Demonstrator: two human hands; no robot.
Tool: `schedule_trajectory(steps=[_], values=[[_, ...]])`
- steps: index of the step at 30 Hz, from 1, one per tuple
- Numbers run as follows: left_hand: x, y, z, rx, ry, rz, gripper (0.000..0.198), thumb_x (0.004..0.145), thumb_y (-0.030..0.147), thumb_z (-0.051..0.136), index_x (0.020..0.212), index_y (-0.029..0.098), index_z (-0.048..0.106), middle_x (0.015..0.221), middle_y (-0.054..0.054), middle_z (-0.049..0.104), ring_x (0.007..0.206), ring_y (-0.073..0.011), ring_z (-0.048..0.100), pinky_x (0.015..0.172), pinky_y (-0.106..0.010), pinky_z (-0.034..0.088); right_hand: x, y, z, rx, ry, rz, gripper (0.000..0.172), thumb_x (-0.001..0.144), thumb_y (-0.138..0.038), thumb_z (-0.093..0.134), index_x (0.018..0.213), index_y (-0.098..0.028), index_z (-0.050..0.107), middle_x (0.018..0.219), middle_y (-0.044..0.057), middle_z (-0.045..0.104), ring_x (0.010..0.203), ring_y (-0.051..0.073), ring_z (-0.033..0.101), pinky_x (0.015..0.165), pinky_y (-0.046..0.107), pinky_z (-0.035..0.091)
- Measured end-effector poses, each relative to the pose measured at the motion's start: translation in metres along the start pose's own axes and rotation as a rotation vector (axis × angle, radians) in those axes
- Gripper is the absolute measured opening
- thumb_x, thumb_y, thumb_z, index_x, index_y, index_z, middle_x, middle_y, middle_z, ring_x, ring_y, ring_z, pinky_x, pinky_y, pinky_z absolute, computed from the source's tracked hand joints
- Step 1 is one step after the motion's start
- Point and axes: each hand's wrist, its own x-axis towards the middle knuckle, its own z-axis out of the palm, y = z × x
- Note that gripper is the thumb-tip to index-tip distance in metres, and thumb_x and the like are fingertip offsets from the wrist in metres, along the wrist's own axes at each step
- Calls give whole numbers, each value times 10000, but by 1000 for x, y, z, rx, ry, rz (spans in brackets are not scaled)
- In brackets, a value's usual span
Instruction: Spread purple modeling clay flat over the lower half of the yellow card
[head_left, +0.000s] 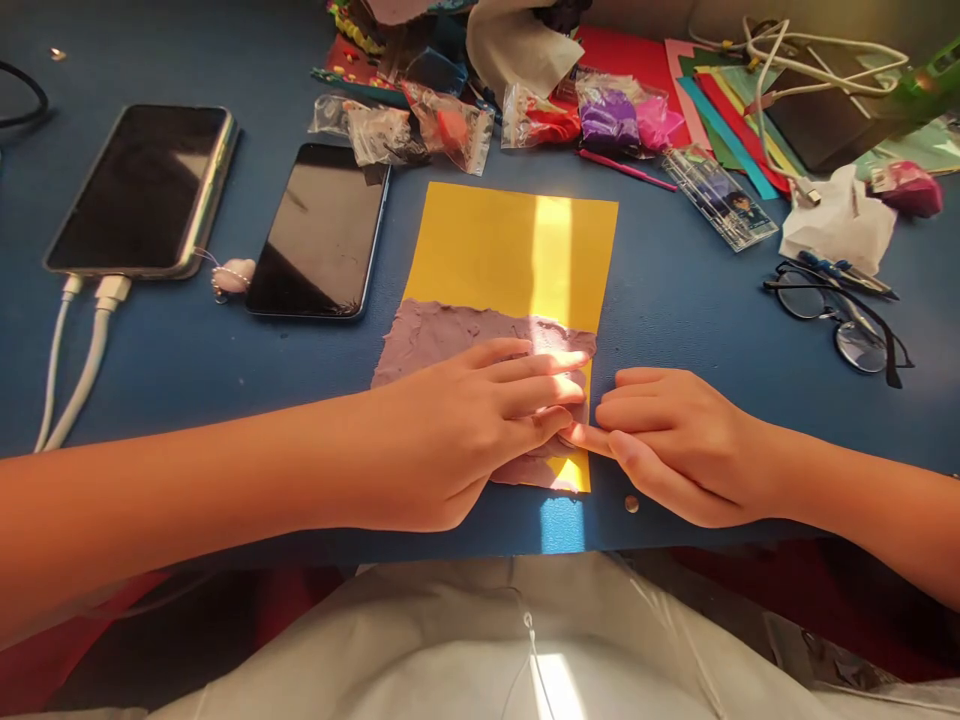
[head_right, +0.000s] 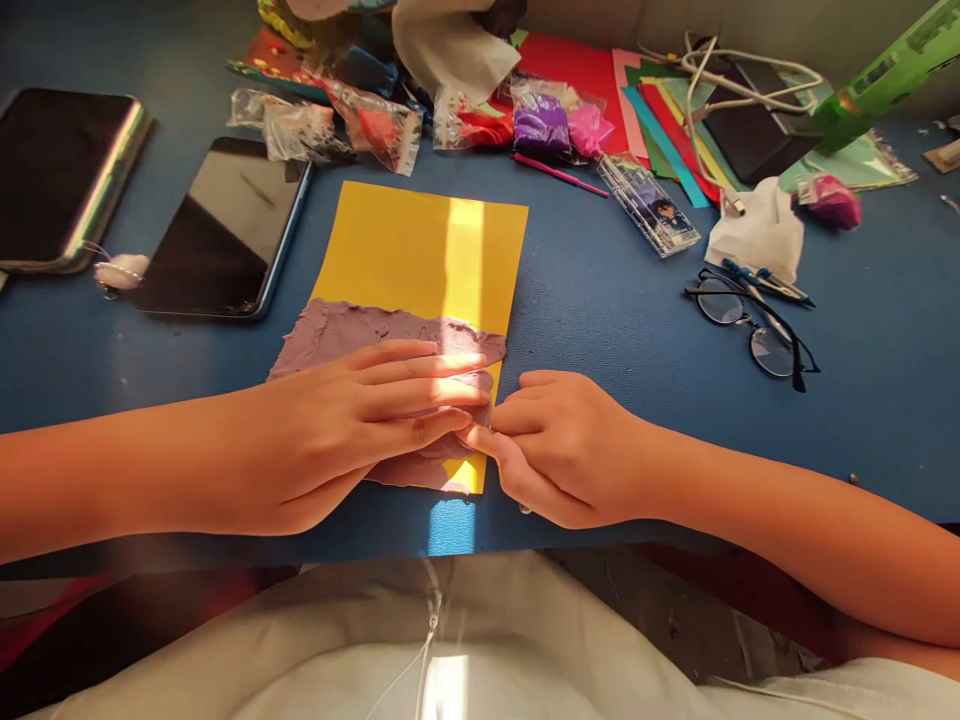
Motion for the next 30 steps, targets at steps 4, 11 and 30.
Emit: schedule_trajectory(steps=[4,11,30], values=[[0,1,0,7,-6,15,403,886,46,376,1214,137,591,1354,-145,594,1386,-243,422,1162,-460,329,0,-2,1,35,-26,1,314,958,-76,303,764,-185,524,560,-27,466,521,138,340,559,311,299],[-1,4,1,51,-35,1,424,902,37,341,1244,143,568,1295,-125,624,1242,-212,562,1150,-398,331,0,-7,0,72,-28,18,254,912,-49,344,777,-187,509,565,-32,497,522,138,344,560,308,305],[-2,1,-3,9,-32,45,403,862,-8,364,1152,111,617,1267,-150,627,1137,-219,623,1136,-435,338,-1,-13,6,69,-40,-11,299,890,-46,361,677,-162,535,578,-7,482,534,126,321,547,303,274]])
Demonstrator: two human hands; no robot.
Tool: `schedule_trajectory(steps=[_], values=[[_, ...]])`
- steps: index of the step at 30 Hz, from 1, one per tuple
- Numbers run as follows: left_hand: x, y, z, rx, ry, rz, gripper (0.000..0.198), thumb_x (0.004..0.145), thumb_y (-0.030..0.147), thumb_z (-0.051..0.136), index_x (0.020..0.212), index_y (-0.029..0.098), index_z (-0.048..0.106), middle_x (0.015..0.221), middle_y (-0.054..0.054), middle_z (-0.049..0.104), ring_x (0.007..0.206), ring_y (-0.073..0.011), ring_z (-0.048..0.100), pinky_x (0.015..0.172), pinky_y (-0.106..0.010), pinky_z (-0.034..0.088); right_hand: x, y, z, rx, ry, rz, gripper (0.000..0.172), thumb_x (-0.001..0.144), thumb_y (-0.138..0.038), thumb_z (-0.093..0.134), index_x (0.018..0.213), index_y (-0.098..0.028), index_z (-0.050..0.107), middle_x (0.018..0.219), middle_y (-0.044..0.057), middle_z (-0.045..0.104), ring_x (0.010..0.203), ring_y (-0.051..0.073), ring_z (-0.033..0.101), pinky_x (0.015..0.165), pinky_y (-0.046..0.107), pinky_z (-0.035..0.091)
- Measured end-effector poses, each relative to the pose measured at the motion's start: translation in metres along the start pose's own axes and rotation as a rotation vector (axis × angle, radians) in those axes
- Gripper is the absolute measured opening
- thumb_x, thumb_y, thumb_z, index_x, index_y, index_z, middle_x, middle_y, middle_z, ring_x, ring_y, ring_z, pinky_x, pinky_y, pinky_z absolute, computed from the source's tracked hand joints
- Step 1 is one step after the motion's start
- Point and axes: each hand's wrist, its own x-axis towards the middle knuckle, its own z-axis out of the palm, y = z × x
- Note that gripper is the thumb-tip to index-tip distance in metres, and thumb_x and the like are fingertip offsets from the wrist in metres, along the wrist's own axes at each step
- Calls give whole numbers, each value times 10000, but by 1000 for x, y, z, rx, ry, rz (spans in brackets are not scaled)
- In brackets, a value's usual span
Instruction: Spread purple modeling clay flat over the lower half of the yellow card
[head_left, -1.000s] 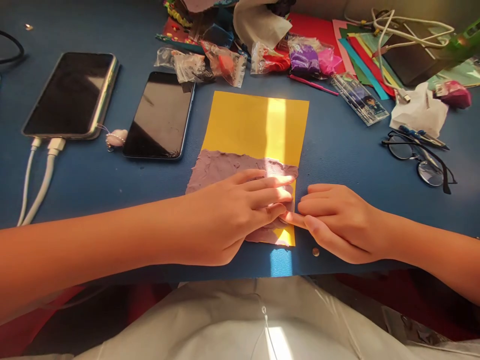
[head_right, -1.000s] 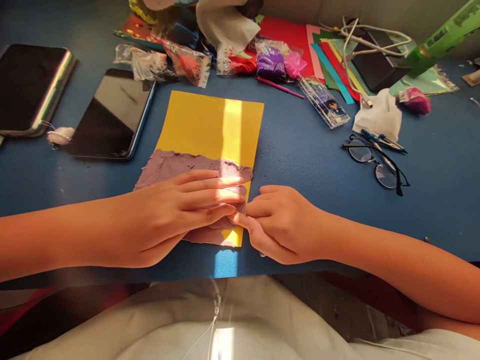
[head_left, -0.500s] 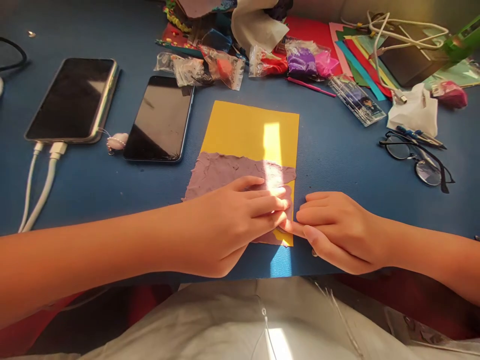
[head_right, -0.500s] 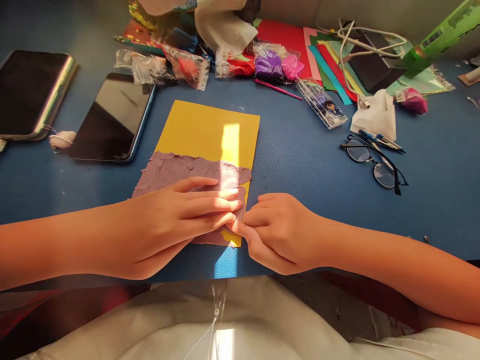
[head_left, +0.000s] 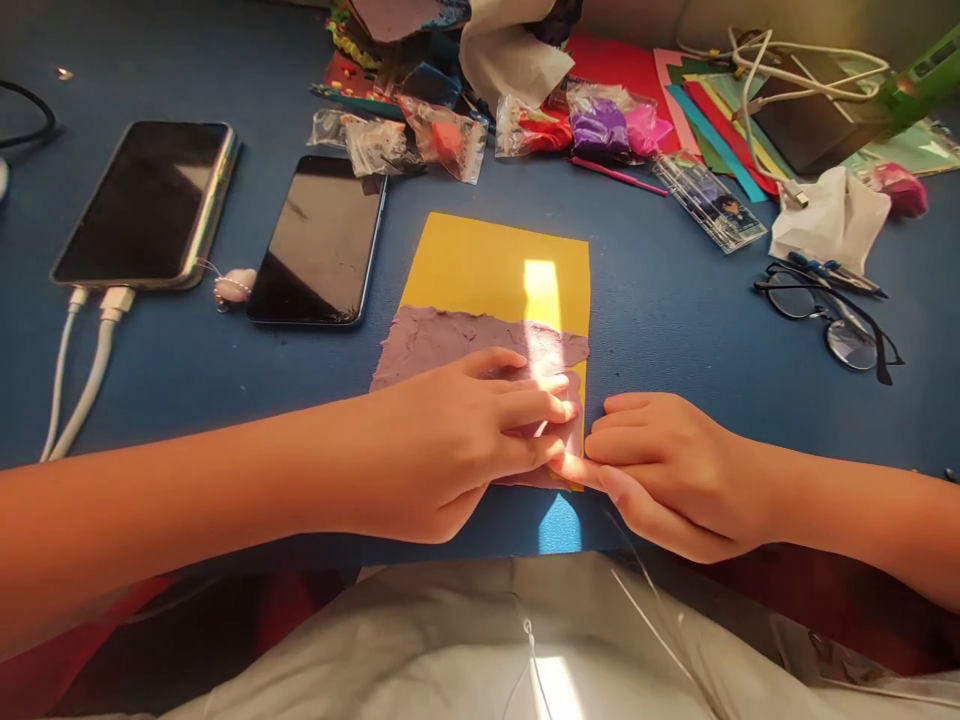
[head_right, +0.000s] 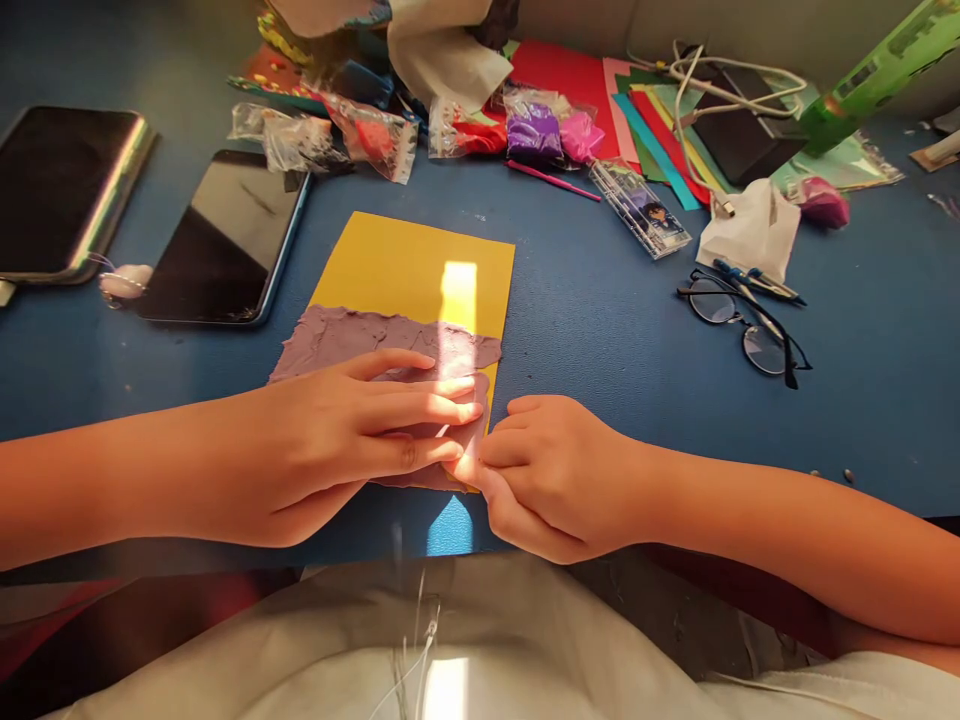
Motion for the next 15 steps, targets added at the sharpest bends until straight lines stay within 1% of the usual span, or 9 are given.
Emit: schedule_trajectory(steps=[3,6,8,11,13,15], values=[[0,1,-1,14,-30,5,406,872,6,356,1167,117,612,1283,-145,617,1156,-214,610,1139,-433,331,0,0,1,5,2,1,314,889,-51,358,638,-180,496,569,-11,465,532,126,298,542,300,275],[0,1,-1,28,-48,1,418,878,10,339,1173,128,612,1287,-130,621,1191,-206,588,1147,-423,323,1,0,1,21,6,6,310,891,-47,352,648,-186,485,573,-14,463,539,127,296,544,298,285],[0,-1,1,23,-18,11,416,880,13,333,1153,139,621,1274,-125,636,1185,-203,591,1141,-422,333,2,0,1,26,1,5,308,898,-52,349,656,-189,481,579,-14,462,540,128,292,547,302,291],[-2,-5,6,-35,79,27,393,895,31,340,1127,168,626,1273,-116,646,1154,-200,611,1138,-426,342,1,0,0,20,-3,-7,310,910,-64,344,660,-198,469,582,-17,452,534,130,285,547,311,290],[-3,-6,8,-98,110,18,404,907,35,345,1185,183,598,1268,-103,654,1150,-193,617,1145,-417,333,0,1,0,48,34,-32,318,936,-76,318,691,-197,480,580,-19,440,531,132,302,540,310,293],[-4,-7,8,-159,102,0,463,911,25,345,1300,197,527,1248,-85,670,1163,-184,616,1149,-404,326,-1,2,0,98,104,-48,337,980,-104,263,774,-182,518,593,-16,442,540,134,346,541,297,321]])
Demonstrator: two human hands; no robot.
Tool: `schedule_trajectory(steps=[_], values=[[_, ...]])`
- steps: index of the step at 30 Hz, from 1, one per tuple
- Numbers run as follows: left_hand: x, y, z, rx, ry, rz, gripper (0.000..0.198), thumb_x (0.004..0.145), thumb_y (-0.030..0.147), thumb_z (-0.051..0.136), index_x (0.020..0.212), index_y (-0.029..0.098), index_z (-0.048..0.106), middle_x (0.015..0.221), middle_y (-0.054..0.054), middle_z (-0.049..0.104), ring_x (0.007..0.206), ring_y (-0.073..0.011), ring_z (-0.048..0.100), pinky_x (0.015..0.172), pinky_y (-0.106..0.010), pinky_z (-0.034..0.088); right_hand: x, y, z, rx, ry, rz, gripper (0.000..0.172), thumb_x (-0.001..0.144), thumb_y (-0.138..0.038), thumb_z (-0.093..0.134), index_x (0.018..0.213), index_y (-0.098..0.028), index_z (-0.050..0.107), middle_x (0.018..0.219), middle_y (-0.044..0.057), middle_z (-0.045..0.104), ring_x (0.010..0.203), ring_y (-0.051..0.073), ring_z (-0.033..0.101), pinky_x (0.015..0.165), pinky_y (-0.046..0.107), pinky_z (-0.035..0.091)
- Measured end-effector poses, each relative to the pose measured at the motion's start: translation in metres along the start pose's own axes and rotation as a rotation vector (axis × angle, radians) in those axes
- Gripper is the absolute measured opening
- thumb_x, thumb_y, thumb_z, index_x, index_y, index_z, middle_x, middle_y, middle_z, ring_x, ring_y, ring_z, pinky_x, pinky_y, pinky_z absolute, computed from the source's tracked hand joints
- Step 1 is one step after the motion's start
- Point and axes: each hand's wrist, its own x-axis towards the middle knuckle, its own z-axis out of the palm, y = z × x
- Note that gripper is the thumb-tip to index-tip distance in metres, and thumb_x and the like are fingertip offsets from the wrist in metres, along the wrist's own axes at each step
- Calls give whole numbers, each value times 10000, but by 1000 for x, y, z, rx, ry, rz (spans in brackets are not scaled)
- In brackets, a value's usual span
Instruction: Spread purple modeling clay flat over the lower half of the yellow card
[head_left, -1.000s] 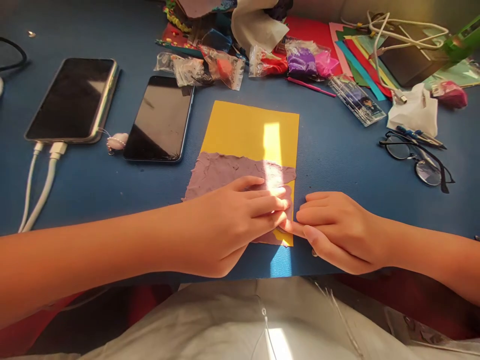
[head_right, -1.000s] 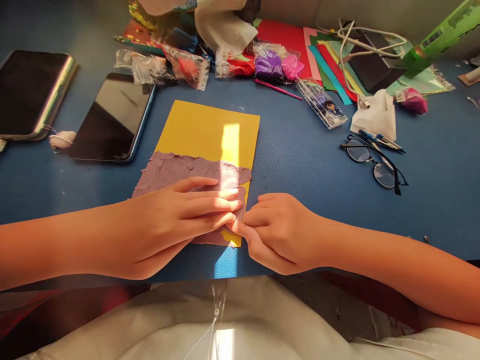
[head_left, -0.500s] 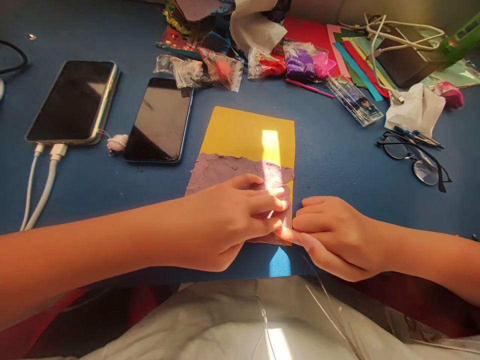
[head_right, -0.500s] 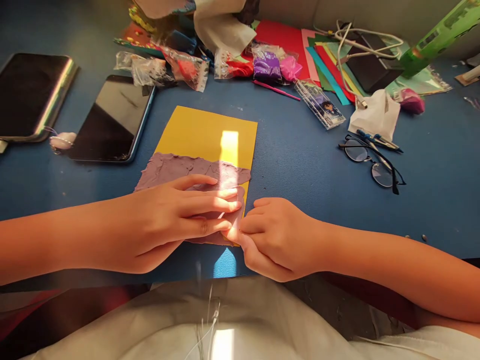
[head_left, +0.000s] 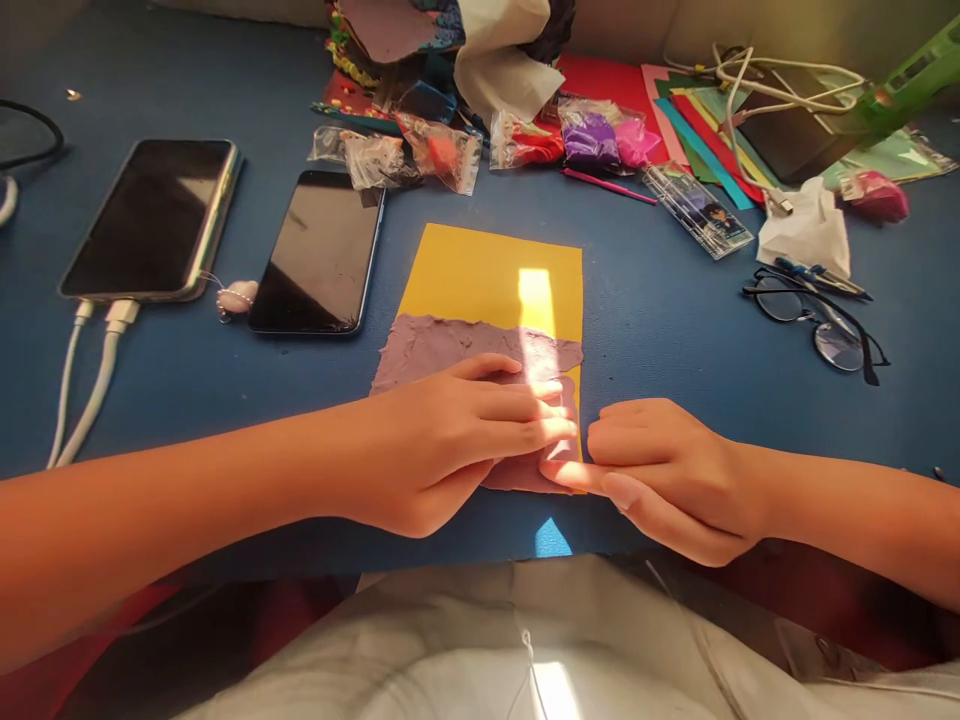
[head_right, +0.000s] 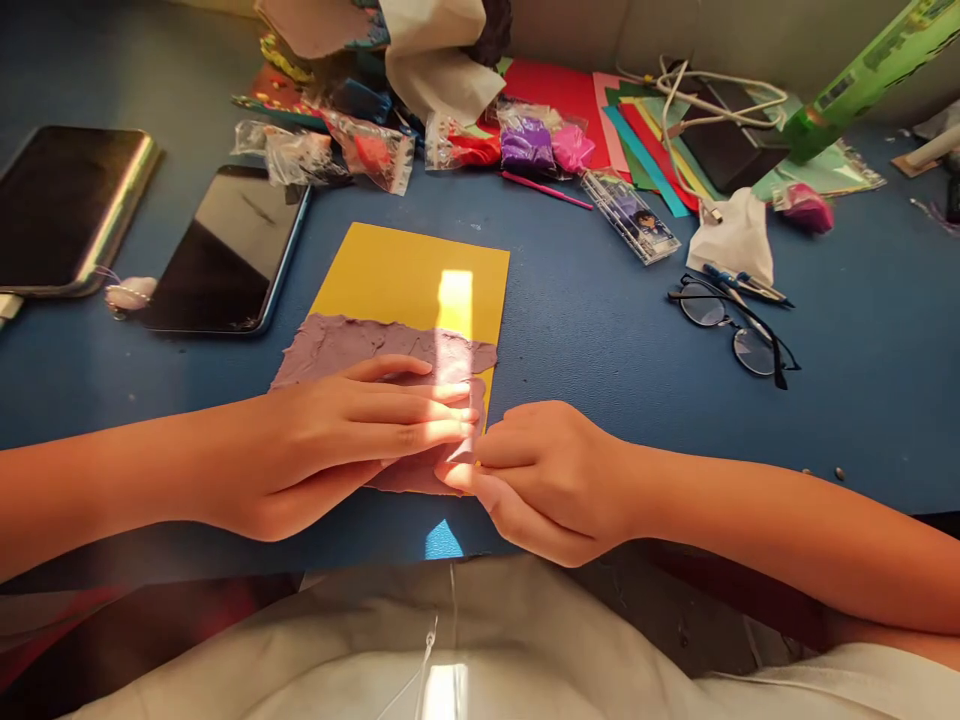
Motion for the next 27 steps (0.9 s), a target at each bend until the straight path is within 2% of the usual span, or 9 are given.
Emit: schedule_trajectory(steps=[3,6,10,13,16,20,27], values=[[1,2,-2,-27,-35,-35,533,914,13,333,1404,204,423,1274,-83,661,1236,-174,577,1157,-398,310,-1,0,0,9,98,-14,349,1012,-143,215,961,-137,560,628,-3,467,574,142,407,560,286,364],[2,4,-5,3,-68,-44,512,913,12,324,1392,163,420,1329,-104,626,1294,-169,530,1168,-385,283,-4,0,1,-43,113,-36,343,1004,-147,235,1061,-108,570,640,3,471,578,152,412,547,305,356],[3,4,-6,27,-85,-18,516,873,-9,357,1371,113,415,1357,-117,604,1233,-186,572,1149,-373,301,-7,2,1,-90,171,20,379,1013,-172,226,1120,-83,579,657,8,440,596,155,414,548,316,354],[4,3,-6,27,-82,-22,478,893,4,346,1356,102,417,1344,-127,606,1221,-186,574,1141,-368,315,-6,4,2,-138,198,9,362,1013,-187,246,1051,-106,597,674,14,443,610,156,405,557,324,347],[4,3,-4,42,-66,-29,403,919,32,344,1300,91,461,1296,-141,623,1206,-191,568,1125,-360,343,-3,5,5,-228,110,-17,348,1013,-235,271,989,-136,603,718,39,510,659,176,429,586,339,346],[3,1,-3,90,-40,-11,412,901,26,360,1296,53,474,1327,-178,594,1267,-218,521,1117,-371,359,0,3,8,-283,-26,-13,371,1036,-306,277,1067,-114,592,812,58,587,779,186,493,684,347,372],[1,-1,-2,109,-60,13,400,909,53,352,1269,45,526,1365,-200,570,1290,-241,519,1124,-417,352,1,2,3,-119,-66,-27,318,1036,-263,325,1036,-80,585,807,53,637,783,170,486,751,334,390]])
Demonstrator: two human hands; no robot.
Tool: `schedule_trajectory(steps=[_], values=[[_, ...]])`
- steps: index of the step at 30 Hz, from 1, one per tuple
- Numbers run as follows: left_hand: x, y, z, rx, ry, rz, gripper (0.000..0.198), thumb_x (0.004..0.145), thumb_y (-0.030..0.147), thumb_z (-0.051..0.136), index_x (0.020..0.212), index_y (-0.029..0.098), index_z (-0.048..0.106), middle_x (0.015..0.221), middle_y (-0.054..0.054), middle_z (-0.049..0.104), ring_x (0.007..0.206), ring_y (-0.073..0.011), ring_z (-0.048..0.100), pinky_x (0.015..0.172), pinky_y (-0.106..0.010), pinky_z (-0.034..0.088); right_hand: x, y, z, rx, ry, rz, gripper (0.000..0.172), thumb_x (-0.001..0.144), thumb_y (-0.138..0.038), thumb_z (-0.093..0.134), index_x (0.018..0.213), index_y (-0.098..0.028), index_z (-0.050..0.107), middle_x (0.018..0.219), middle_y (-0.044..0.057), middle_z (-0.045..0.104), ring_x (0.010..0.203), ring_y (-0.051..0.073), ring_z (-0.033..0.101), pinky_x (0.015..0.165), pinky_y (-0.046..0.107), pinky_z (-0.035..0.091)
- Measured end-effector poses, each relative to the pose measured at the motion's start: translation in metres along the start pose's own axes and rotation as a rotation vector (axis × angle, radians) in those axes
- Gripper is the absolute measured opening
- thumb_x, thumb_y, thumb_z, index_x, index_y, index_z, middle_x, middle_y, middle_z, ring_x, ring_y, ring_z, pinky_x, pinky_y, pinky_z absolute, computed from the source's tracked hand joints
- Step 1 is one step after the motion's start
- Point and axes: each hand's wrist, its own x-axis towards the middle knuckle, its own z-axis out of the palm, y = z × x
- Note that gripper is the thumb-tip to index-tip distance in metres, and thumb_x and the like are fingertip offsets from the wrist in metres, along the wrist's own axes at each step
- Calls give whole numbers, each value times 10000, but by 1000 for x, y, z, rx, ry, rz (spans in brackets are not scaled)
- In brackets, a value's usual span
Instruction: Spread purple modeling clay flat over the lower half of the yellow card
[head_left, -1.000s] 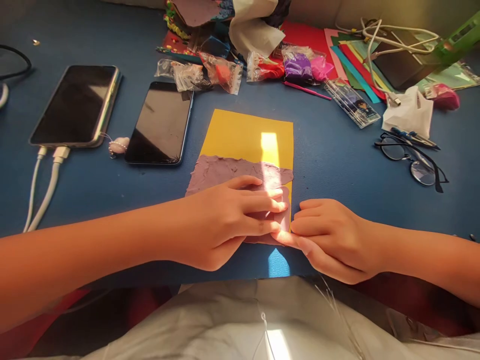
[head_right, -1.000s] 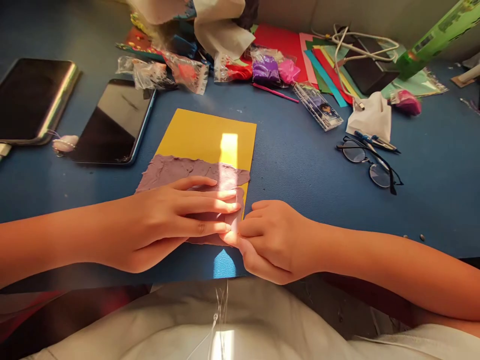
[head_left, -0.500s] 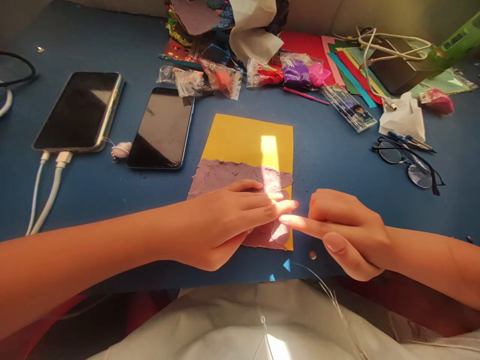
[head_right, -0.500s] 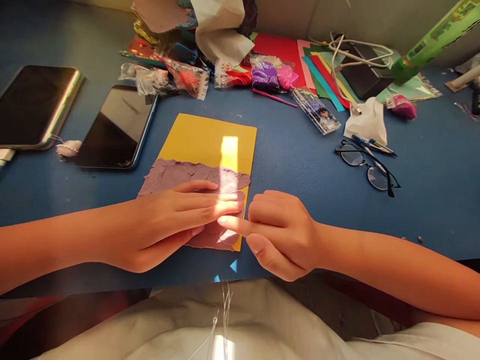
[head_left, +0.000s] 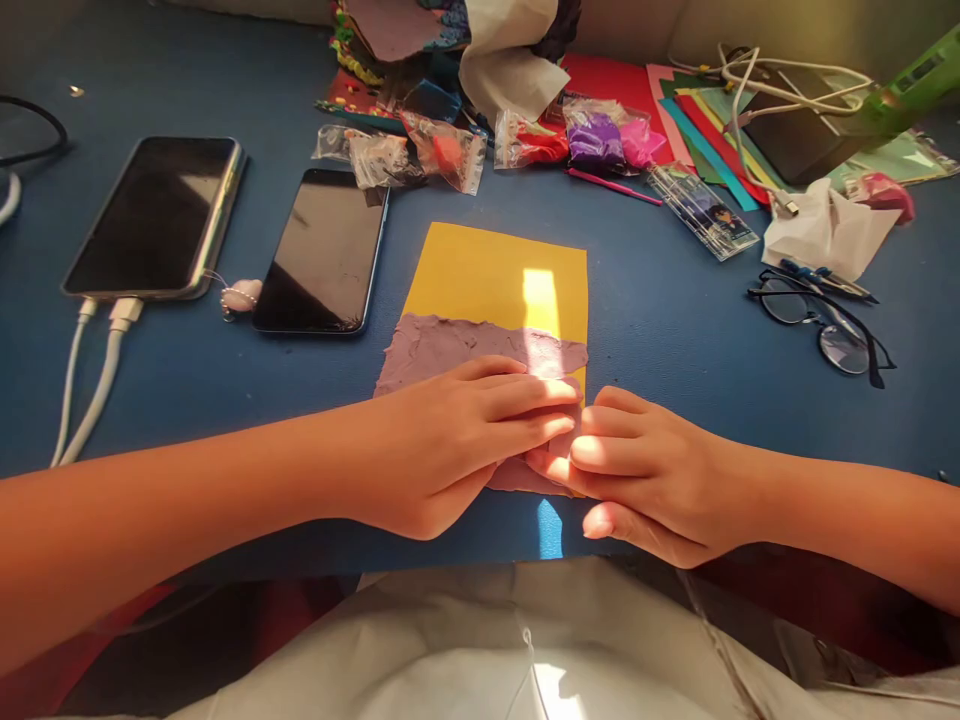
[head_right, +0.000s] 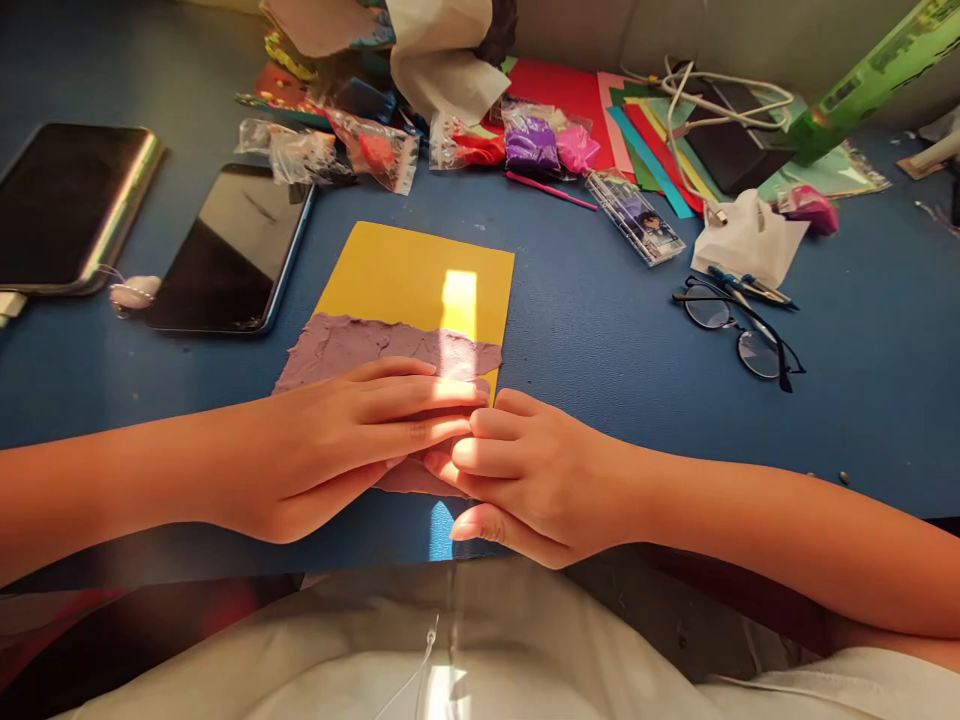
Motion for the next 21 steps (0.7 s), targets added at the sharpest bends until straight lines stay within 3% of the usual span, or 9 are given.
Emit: schedule_trajectory(steps=[9,14,21], values=[[0,1,-2,0,-24,-11,425,911,54,351,1305,70,510,1409,-199,538,1303,-245,515,1114,-441,370,-1,-9,-2,-1,57,-31,196,951,-102,400,920,-115,593,693,26,563,667,160,447,618,328,385],[2,1,-3,3,-29,-14,443,906,52,351,1321,96,499,1403,-182,551,1308,-227,518,1116,-429,372,1,-13,-3,-33,65,-35,271,882,-30,419,690,-154,565,601,4,474,590,144,350,553,321,333],[1,1,-3,-9,-48,-12,471,897,40,364,1350,120,467,1419,-166,541,1302,-220,522,1123,-432,369,-2,-12,-4,-51,78,-63,337,838,-17,461,546,-175,520,564,8,434,574,145,292,527,328,277]])
